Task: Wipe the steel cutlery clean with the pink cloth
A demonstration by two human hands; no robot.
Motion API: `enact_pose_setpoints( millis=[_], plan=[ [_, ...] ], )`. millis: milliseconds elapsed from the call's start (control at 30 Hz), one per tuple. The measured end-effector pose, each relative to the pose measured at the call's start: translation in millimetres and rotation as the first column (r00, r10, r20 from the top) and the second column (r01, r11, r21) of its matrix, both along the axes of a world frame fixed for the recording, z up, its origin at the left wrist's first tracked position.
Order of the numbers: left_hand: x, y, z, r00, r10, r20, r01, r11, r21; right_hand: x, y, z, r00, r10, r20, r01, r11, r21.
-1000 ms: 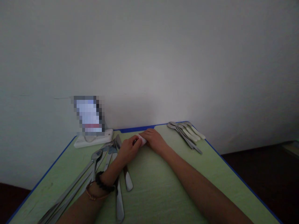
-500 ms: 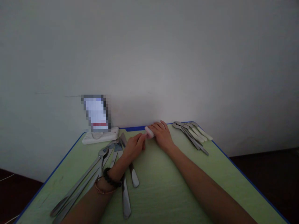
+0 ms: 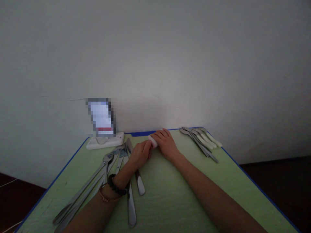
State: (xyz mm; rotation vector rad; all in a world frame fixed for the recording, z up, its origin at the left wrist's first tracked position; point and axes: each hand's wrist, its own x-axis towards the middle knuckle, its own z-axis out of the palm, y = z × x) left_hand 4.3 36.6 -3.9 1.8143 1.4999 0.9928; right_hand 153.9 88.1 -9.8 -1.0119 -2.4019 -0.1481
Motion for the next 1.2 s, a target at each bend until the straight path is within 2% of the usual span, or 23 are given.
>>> enact_pose_setpoints(
  millis=[133, 400, 500, 633, 733, 933, 1067, 1200],
  plan=[
    [-0.1, 0.7, 1.3, 1.0, -0.003, -0.022, 0.003, 1.0, 0.002, 0.4, 3.1, 0.6, 0.997, -0.07, 0.012, 0.07, 0.998, -0.005],
    [-1.7, -1.8, 3.5, 0.998, -0.026, -0.05, 0.026, 1.0, 0.001, 18.2, 15.8, -3.4, 0.978, -0.194, -0.071, 0.193, 0.981, -0.024],
    [-2.8, -1.6, 3.0, 0.997, -0.03, -0.073, 0.031, 0.999, 0.015, 15.8, 12.3, -2.8, 0.985, -0.162, -0.055, 0.16, 0.987, -0.035],
    [-2.0, -0.5, 3.5, 0.994, -0.033, -0.1, 0.037, 0.999, 0.033, 7.7, 5.7, -1.1, 0.999, -0.045, 0.004, 0.045, 0.998, -0.032],
    [-1.4, 0.0, 4.5, 0.992, -0.038, -0.116, 0.045, 0.998, 0.054, 4.9, 5.0, 0.2, 0.999, -0.033, 0.031, 0.034, 0.999, -0.034],
    [-3.1, -0.5, 3.8, 0.994, -0.041, -0.105, 0.05, 0.995, 0.085, 16.3, 14.5, 1.0, 0.984, -0.176, -0.031, 0.172, 0.981, -0.09],
    [-4.0, -0.1, 0.7, 0.998, -0.028, -0.054, 0.033, 0.995, 0.095, 24.8, 20.9, -0.6, 0.948, -0.294, -0.12, 0.273, 0.948, -0.166],
    [-4.3, 0.1, -0.6, 0.999, 0.027, 0.017, -0.029, 0.993, 0.117, 24.8, 22.4, -3.3, 0.926, -0.298, -0.231, 0.248, 0.943, -0.222]
  ],
)
